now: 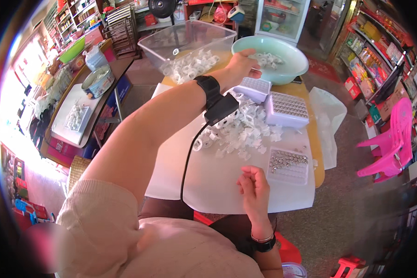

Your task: Manually assembling small white plastic components and placing them into a tray.

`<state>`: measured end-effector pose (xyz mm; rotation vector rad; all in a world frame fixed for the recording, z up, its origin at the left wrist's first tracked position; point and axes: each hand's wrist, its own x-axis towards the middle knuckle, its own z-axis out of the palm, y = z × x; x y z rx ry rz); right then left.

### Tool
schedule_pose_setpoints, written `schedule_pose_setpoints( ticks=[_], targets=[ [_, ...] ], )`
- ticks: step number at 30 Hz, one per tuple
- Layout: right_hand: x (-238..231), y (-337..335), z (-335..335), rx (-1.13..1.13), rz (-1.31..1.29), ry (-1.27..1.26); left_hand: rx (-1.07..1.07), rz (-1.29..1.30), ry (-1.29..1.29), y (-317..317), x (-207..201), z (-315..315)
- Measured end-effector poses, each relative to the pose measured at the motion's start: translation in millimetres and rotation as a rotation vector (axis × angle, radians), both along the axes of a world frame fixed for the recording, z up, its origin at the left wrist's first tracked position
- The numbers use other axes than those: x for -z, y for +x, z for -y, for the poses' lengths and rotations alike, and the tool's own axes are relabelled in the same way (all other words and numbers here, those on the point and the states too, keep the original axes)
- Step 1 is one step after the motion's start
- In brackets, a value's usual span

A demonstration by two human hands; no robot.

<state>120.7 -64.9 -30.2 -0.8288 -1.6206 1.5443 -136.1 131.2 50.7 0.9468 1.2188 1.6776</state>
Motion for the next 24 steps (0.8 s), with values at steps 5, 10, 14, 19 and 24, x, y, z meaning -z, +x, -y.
schedule_pose_setpoints(
  ticks=[5,10,14,19,24],
  targets=[
    [5.9,9.1,-4.4,-0.01,-0.085,-0.074,0.14,-0.539,-0.231,-9.7,4.9,86.6],
    [7.5,6.5,-4.7,-0.01,-0.047,0.007,0.021,-0.942,-0.203,-14.8,22.6,212.1],
    [7.9,4.1,-2.8,0.02,-0.026,0.035,-0.002,-1.111,-0.136,8.0,47.5,254.2],
    [2.0,-1.8,4.1,0.059,0.021,0.06,-0.007,-1.129,-0.144,11.4,61.0,263.8],
    [-0.8,-16.3,9.6,0.122,0.131,0.078,-0.028,-1.163,0.07,11.1,70.3,266.5]
  ],
)
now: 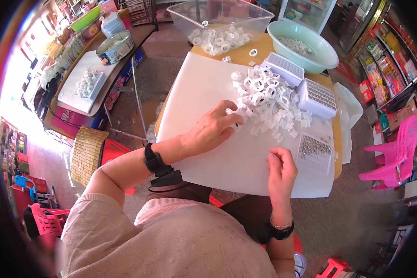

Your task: Manually assembling small white plastic components and placing them into a tray.

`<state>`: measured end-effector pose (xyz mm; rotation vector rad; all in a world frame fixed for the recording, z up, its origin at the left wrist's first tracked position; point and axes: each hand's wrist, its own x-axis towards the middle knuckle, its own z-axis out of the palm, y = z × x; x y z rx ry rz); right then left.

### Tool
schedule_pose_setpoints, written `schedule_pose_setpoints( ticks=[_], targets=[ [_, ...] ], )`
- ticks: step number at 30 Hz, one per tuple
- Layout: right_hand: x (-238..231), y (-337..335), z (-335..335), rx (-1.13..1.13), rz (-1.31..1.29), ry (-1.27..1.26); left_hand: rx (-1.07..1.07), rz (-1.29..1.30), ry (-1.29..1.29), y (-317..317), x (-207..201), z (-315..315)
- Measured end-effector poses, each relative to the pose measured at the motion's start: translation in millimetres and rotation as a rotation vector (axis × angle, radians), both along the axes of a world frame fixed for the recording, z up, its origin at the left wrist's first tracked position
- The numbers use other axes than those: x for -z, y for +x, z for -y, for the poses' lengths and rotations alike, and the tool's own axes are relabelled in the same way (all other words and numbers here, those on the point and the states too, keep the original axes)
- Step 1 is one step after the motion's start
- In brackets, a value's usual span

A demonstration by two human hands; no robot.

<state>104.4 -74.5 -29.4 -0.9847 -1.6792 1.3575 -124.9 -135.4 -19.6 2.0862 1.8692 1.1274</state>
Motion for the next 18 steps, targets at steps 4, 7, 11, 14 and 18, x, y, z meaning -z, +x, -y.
schedule_pose_setpoints(
  ticks=[4,7,11,14,18],
  targets=[
    [-9.7,-31.0,-2.1,-0.048,0.12,0.488,0.07,0.093,0.106,0.9,4.0,-0.4],
    [-18.9,-48.0,-2.2,-0.095,0.083,0.251,0.048,0.384,-0.133,9.4,-13.5,3.4],
    [-27.3,-45.3,-4.1,-0.103,-0.008,0.026,0.154,0.996,-0.35,12.1,-14.5,-0.1],
    [-33.1,-33.5,-5.1,-0.102,-0.048,-0.124,0.181,1.219,-0.412,16.5,-11.7,-5.7],
    [-36.3,-20.9,-2.2,-0.083,0.033,-0.021,0.418,1.521,-0.712,25.5,-8.0,-15.3]
  ],
)
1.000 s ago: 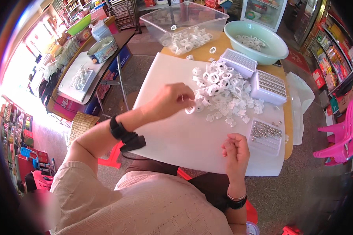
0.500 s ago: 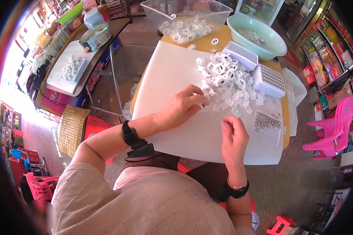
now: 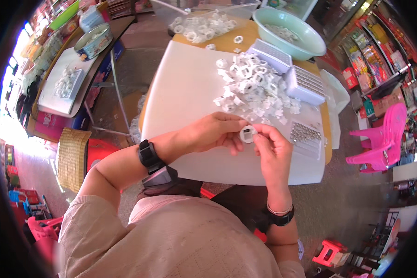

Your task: Manually assembling small white plastic components and placing them into a tray.

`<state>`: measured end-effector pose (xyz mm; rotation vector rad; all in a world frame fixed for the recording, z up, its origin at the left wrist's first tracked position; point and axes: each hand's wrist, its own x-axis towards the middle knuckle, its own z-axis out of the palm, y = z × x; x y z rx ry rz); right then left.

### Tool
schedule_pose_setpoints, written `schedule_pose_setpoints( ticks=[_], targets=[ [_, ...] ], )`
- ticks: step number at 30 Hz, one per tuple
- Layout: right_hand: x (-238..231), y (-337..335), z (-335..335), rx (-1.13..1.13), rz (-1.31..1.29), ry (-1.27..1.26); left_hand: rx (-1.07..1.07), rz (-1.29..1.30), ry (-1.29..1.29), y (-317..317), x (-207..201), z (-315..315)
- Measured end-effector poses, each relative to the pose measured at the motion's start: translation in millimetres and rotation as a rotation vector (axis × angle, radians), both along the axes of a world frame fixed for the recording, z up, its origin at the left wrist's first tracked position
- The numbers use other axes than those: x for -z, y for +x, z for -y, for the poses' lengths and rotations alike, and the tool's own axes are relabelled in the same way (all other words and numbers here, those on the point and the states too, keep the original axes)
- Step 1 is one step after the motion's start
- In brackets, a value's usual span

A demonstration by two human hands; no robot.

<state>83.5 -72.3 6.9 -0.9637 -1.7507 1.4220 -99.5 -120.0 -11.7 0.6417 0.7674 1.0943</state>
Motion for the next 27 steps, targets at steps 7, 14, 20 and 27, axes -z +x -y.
schedule_pose_setpoints(
  ticks=[7,14,20,27],
  targets=[
    [6.0,29.4,-7.9,0.037,0.035,0.091,0.044,0.146,-0.112,7.7,8.7,-1.6],
    [17.5,112.9,-94.1,0.294,0.675,0.944,-0.008,0.159,-0.07,15.9,8.5,-21.3],
    [29.3,110.3,-86.4,0.154,0.854,0.917,-0.017,0.185,-0.05,15.9,15.9,-22.7],
    [26.0,126.8,-73.4,0.181,0.491,0.719,-0.025,0.168,-0.046,16.2,14.9,-22.0]
  ],
)
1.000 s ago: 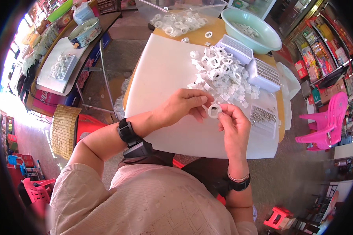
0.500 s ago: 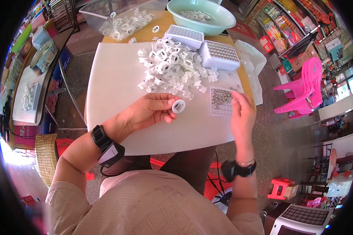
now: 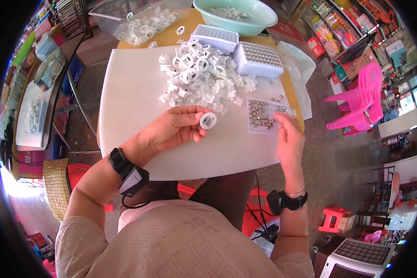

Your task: Manually assembling small white plastic components and placing them into a tray.

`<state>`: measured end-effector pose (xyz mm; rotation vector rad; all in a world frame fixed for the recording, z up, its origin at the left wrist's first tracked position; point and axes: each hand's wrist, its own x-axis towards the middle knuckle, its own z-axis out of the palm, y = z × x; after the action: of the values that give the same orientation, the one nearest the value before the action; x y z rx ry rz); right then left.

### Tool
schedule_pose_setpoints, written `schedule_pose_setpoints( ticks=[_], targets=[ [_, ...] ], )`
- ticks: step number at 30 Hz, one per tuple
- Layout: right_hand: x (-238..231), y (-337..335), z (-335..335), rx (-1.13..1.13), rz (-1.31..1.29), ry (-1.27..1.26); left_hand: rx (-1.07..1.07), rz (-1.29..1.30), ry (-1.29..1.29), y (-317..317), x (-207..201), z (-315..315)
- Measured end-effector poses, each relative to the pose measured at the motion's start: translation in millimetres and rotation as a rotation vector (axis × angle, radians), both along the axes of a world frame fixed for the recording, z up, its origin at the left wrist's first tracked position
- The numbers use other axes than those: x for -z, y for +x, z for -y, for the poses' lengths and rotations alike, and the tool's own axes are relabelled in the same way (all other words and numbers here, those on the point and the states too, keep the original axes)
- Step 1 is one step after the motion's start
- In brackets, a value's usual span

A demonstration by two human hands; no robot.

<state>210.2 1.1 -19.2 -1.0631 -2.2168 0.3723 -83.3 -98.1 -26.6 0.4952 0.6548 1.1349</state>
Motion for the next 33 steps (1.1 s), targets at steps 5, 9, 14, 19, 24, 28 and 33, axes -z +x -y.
schedule_pose_setpoints(
  ticks=[5,9,14,19,24,28,33],
  targets=[
    [-1.0,2.3,-11.2,0.264,0.093,-0.12,0.001,-0.015,0.01,0.2,0.7,-0.1],
    [3.8,-7.0,-8.5,0.206,0.051,-0.104,0.005,-0.019,0.021,-0.2,1.2,0.3],
    [3.5,-11.3,-7.2,0.193,-0.092,-0.241,0.01,-0.028,0.022,0.0,0.2,1.2],
    [2.8,-0.9,-9.1,0.209,-0.058,-0.177,0.019,-0.032,0.035,0.5,1.8,1.5],
    [1.2,-4.2,-5.2,0.178,-0.007,-0.191,0.02,-0.04,0.041,1.2,0.1,2.2],
    [1.9,-6.4,-2.9,0.158,0.014,-0.172,0.018,-0.046,0.051,1.0,-0.2,1.8],
    [0.1,-10.4,3.2,0.099,0.037,-0.135,0.015,-0.047,0.054,0.7,1.2,1.7]
  ],
)
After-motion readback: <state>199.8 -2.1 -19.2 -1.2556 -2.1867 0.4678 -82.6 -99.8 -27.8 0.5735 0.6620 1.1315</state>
